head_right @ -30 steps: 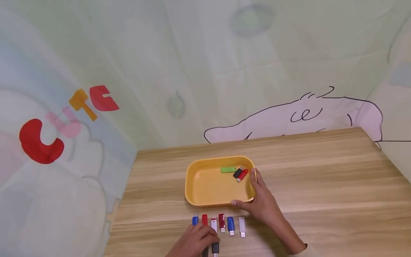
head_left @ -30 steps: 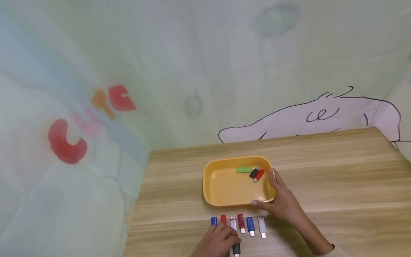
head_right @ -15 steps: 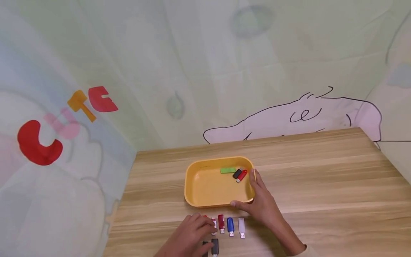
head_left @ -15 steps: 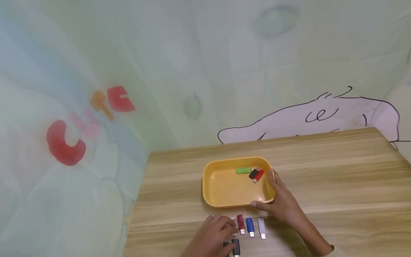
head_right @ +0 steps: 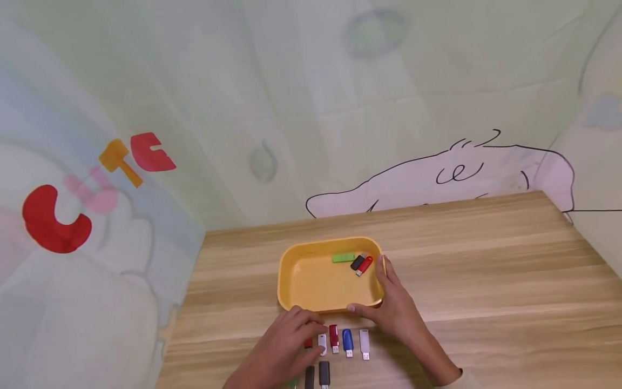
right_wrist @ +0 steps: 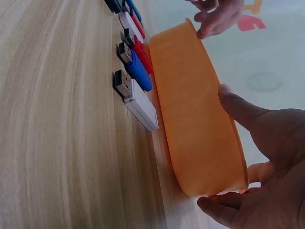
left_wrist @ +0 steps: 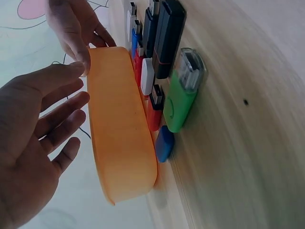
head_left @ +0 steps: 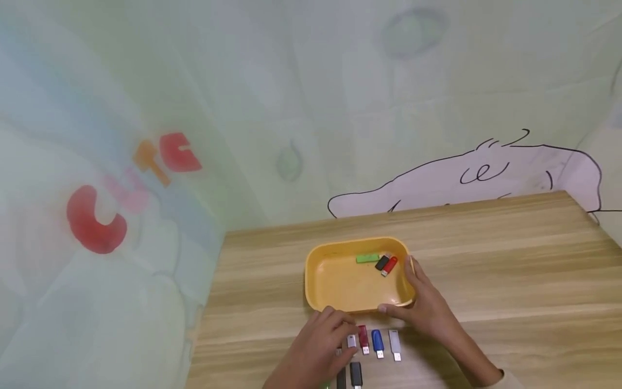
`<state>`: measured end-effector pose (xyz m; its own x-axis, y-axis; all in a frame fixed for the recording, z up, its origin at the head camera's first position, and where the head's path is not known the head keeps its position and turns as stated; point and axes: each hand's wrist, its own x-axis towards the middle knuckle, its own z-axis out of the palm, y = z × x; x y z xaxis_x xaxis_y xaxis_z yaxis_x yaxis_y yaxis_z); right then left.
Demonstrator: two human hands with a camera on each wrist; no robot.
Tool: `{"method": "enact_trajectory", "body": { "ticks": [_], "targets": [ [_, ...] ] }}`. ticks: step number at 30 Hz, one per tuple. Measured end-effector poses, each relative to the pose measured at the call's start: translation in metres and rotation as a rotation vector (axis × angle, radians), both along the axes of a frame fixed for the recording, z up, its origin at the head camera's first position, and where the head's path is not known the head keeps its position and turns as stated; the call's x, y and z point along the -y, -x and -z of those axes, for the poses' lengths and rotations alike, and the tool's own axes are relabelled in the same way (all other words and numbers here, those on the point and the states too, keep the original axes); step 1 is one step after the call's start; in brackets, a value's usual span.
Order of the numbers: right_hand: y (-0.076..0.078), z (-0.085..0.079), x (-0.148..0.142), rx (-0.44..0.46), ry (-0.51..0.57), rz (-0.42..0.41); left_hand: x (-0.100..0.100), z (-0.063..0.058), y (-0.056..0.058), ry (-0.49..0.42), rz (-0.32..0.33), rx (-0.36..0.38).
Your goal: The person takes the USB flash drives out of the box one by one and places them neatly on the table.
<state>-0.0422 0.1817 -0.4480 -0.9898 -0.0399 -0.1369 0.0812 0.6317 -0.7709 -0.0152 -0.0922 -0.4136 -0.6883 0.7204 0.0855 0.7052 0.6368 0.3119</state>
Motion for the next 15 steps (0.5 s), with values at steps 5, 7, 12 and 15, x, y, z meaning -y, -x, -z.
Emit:
{"method": "enact_trajectory", "body": {
  "ticks": [5, 7, 12, 15],
  "targets": [
    [0.001, -0.001, -0.001, 0.008, 0.003, 0.0, -0.005, -0.003, 0.004, -0.028, -0.035, 0.02],
    [0.001, -0.001, -0.001, 0.008, 0.0, 0.001, -0.007, -0.004, 0.008, -0.026, -0.043, 0.005],
    [0.001, -0.002, -0.002, -0.013, 0.002, 0.002, -0.012, -0.006, 0.018, -0.027, -0.129, -0.032],
    [0.001, -0.002, -0.002, -0.019, 0.007, 0.0, -0.013, -0.004, 0.025, -0.04, -0.249, -0.021]
  ]
}}
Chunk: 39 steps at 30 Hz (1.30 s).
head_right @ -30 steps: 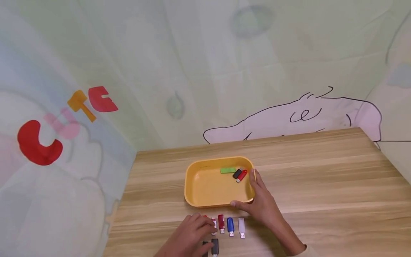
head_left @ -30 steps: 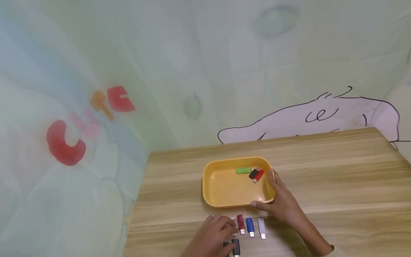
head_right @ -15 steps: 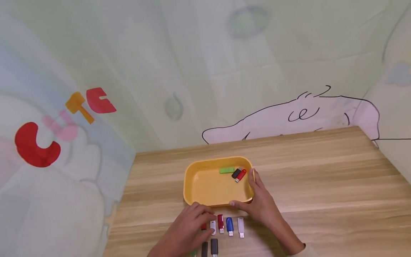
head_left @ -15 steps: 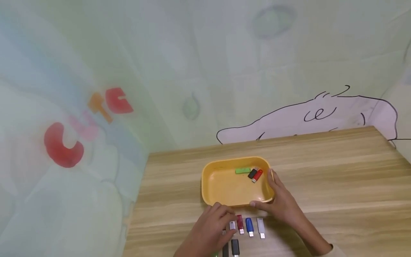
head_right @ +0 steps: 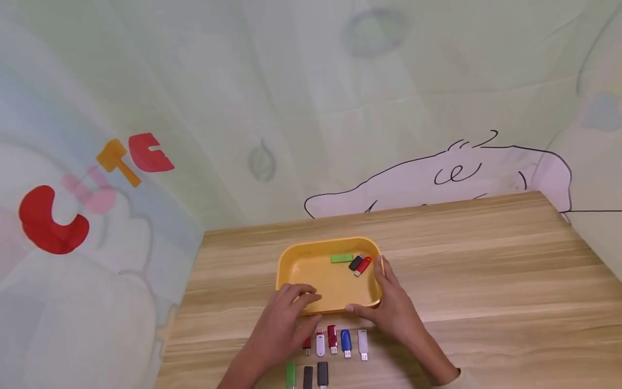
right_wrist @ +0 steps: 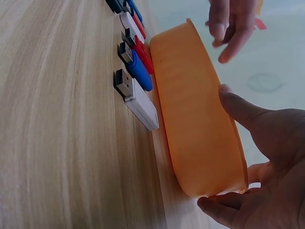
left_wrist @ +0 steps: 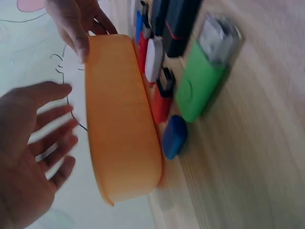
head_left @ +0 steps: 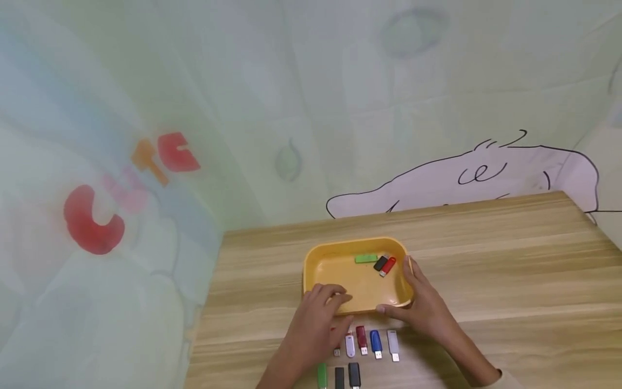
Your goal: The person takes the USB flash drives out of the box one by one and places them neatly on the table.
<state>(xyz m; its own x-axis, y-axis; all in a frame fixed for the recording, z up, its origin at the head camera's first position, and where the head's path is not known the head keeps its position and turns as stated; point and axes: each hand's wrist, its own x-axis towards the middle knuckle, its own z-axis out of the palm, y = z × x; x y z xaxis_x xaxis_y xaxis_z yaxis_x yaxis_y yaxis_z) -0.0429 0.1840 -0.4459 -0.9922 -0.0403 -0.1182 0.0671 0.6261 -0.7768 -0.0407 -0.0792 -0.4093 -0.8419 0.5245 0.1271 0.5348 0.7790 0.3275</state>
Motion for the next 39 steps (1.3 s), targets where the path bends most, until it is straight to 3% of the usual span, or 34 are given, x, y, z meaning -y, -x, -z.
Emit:
{"method": "enact_trajectory", "body": {
  "ticks": [5, 7, 10, 15, 25, 28, 34, 36, 39],
  "targets": [
    [0.0, 0.0, 0.001, 0.0, -0.009, 0.005, 0.003, 0.008, 0.017, -0.035, -0.241, 0.058],
    [0.001, 0.0, 0.001, 0.001, -0.011, 0.003, 0.004, 0.011, 0.023, -0.038, -0.307, 0.089],
    [0.001, 0.0, 0.002, 0.007, -0.012, -0.003, 0.006, 0.013, 0.028, -0.041, -0.354, 0.135],
    [0.001, 0.0, 0.001, 0.012, -0.021, -0.01, 0.006, 0.017, 0.032, -0.041, -0.362, 0.155],
    [-0.001, 0.006, -0.012, -0.046, -0.046, -0.01, -0.001, 0.027, 0.037, -0.089, -0.318, 0.15],
    [-0.002, 0.002, -0.02, -0.119, -0.043, 0.032, -0.006, 0.028, 0.038, -0.114, -0.317, 0.172],
    [0.002, 0.0, -0.025, -0.396, -0.084, 0.184, -0.014, 0.026, 0.043, -0.129, -0.317, 0.197],
    [0.006, 0.0, -0.024, -0.438, -0.107, 0.214, -0.014, 0.027, 0.045, -0.126, -0.313, 0.198],
    [0.013, -0.002, -0.021, -0.445, -0.12, 0.195, -0.014, 0.029, 0.048, -0.132, -0.31, 0.195]
  ]
}}
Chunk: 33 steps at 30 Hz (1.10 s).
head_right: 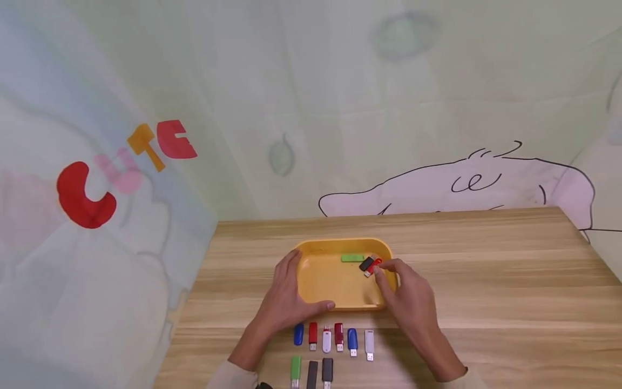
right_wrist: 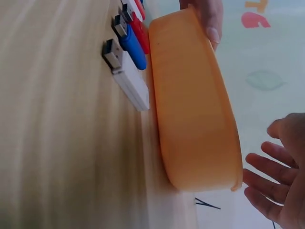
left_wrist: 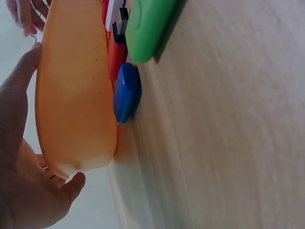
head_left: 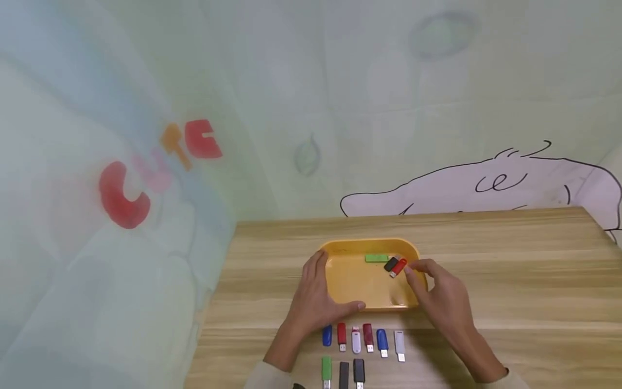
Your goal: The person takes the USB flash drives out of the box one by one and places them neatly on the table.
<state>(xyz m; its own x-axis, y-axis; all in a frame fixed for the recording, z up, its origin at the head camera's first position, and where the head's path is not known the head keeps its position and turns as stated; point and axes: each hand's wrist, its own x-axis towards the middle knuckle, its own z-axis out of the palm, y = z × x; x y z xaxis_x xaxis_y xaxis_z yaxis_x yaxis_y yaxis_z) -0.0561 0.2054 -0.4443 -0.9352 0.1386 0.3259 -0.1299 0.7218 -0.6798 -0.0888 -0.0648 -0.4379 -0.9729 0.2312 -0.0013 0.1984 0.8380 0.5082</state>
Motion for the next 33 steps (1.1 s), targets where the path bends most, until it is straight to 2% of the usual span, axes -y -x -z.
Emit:
{"method": "enact_trajectory", "body": {
  "ticks": [7, 15, 26, 33],
  "targets": [
    [0.023, -0.005, 0.008, 0.089, -0.074, -0.13, -0.003, 0.004, 0.005, -0.062, -0.026, 0.049],
    [0.051, -0.005, 0.012, 0.156, -0.196, -0.219, -0.002, 0.005, 0.008, -0.096, -0.029, 0.103],
    [0.088, 0.005, 0.013, 0.112, -0.417, -0.411, 0.003, 0.004, 0.012, -0.14, -0.041, 0.178],
    [0.11, 0.001, 0.014, 0.139, -0.454, -0.417, 0.002, -0.002, 0.027, -0.174, -0.024, 0.187]
  ]
}}
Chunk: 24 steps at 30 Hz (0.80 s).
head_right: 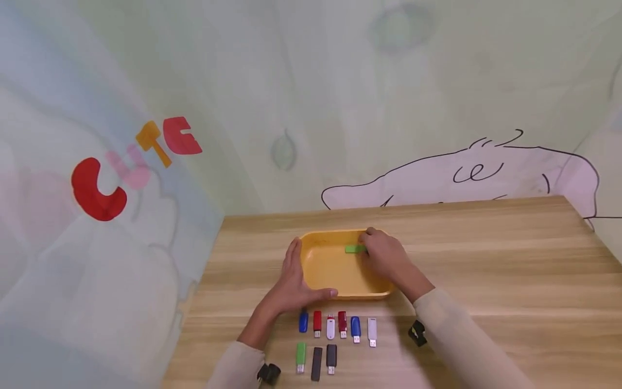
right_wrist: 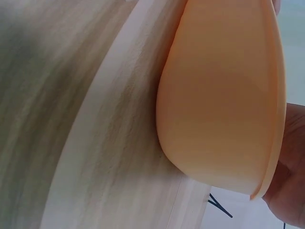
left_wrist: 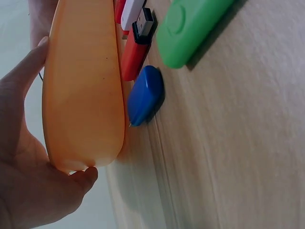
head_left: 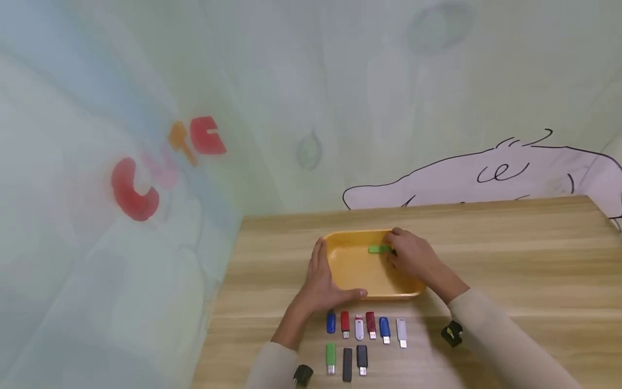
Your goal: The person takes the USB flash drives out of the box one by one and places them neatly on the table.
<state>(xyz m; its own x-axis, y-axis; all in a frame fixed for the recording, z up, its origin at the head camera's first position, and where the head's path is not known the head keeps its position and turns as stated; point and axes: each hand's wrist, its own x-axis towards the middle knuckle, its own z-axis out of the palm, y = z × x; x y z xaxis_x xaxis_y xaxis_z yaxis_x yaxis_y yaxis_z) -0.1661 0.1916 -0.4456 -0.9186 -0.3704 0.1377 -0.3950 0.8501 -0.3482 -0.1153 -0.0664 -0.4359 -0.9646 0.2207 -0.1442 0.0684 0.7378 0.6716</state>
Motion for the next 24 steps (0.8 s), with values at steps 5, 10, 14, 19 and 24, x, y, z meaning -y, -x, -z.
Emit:
{"method": "enact_trajectory", "body": {
  "ticks": [5, 10, 14, 19, 24],
  "targets": [
    [0.008, -0.005, 0.001, 0.028, -0.037, 0.007, -0.001, -0.003, 0.006, -0.008, 0.005, 0.009],
    [0.01, -0.008, 0.009, 0.071, -0.133, -0.014, 0.001, -0.002, 0.002, -0.006, -0.014, 0.027],
    [0.01, -0.004, 0.016, 0.036, -0.216, -0.028, 0.001, -0.003, -0.001, 0.01, -0.02, 0.03],
    [0.007, 0.002, 0.019, -0.027, -0.24, -0.028, -0.002, -0.004, -0.003, 0.011, -0.031, 0.023],
    [0.004, 0.005, 0.019, -0.036, -0.212, -0.047, -0.005, -0.003, -0.004, 0.03, -0.034, 0.02]
  ]
}}
